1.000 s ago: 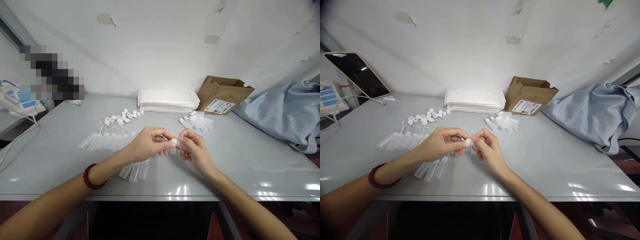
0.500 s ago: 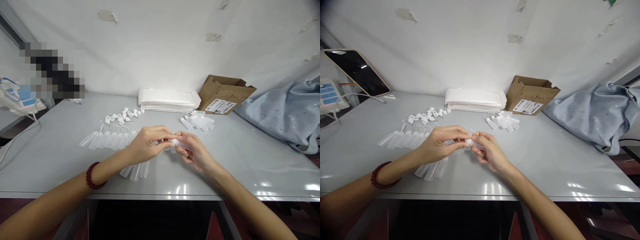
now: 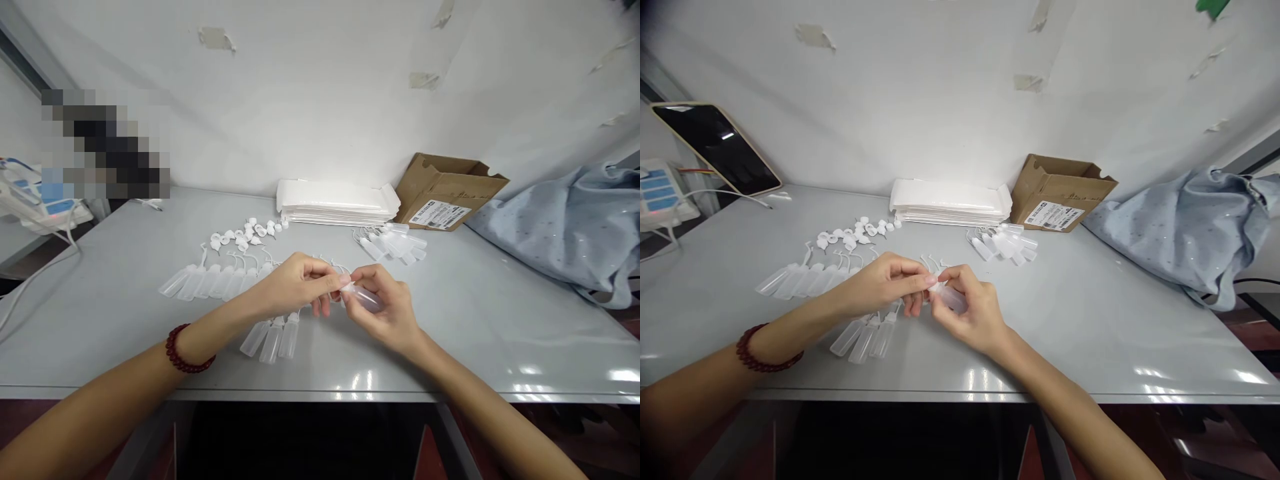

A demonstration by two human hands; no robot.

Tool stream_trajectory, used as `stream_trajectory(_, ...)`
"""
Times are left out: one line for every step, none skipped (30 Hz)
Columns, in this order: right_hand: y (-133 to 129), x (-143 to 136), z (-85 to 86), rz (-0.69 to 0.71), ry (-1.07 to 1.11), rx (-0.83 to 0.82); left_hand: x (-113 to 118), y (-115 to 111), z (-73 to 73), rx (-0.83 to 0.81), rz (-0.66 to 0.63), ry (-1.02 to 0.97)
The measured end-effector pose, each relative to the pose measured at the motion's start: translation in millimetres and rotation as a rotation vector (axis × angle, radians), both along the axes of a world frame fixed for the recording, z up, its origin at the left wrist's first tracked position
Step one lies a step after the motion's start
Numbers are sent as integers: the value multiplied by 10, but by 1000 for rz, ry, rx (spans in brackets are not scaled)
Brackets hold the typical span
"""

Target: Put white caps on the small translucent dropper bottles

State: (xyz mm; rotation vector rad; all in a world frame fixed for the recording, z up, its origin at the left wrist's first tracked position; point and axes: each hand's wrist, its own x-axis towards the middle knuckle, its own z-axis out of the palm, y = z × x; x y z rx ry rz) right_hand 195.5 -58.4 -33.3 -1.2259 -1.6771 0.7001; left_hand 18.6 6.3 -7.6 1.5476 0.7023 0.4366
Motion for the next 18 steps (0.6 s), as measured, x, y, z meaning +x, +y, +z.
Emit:
stream_trajectory(1, 4, 5, 22, 10, -27, -5, -2, 1, 16, -8, 9)
stream_trajectory(4, 10, 15, 49, 42, -76, -11, -5, 1, 35, -13, 11)
stream_trajectory(9, 19, 30, 83, 93, -149, -18, -8, 0, 51, -15, 12)
stream_trajectory(16, 29, 47, 127, 162, -238, -24, -12, -1, 67, -10, 12)
stream_trajectory(24, 40, 64, 175, 242, -330, -30, -16, -2, 82, 0, 11)
stream_trajectory(35, 50, 78, 218, 325, -417, -33, -22, -3, 98, 11, 9)
stream_trajectory(45, 60, 89, 251, 402, -494, -34, -28, -5, 114, 19, 5)
stream_trajectory(57, 67, 96, 271, 467, -557, -33, -35, -8, 140, 27, -1)
stream_trajectory(68, 74, 100, 277, 516, -610, -30, -41, -12, 180, 35, -9)
stream_trajectory(78, 78, 102, 274, 549, -657, -26, -46, -17, 241, 44, -16)
stream_trajectory(86, 80, 103, 264, 568, -697, -22, -49, -23, 319, 54, -21)
stream_trajectory(93, 79, 104, 257, 575, -728, -19, -50, -30, 407, 65, -26)
stream_trajectory(99, 77, 106, 251, 576, -742, -17, -48, -37, 493, 71, -31)
stream_trajectory(102, 72, 109, 245, 573, -739, -17, -46, -45, 572, 72, -37)
stream_trajectory(102, 64, 110, 239, 568, -720, -17, -44, -51, 643, 80, -41)
stream_trajectory(101, 56, 109, 229, 559, -686, -18, -44, -55, 711, 105, -47)
stream_trajectory(96, 46, 103, 211, 544, -642, -19, -48, -56, 777, 151, -53)
stream_trajectory(90, 37, 92, 182, 520, -585, -18, -55, -54, 834, 216, -60)
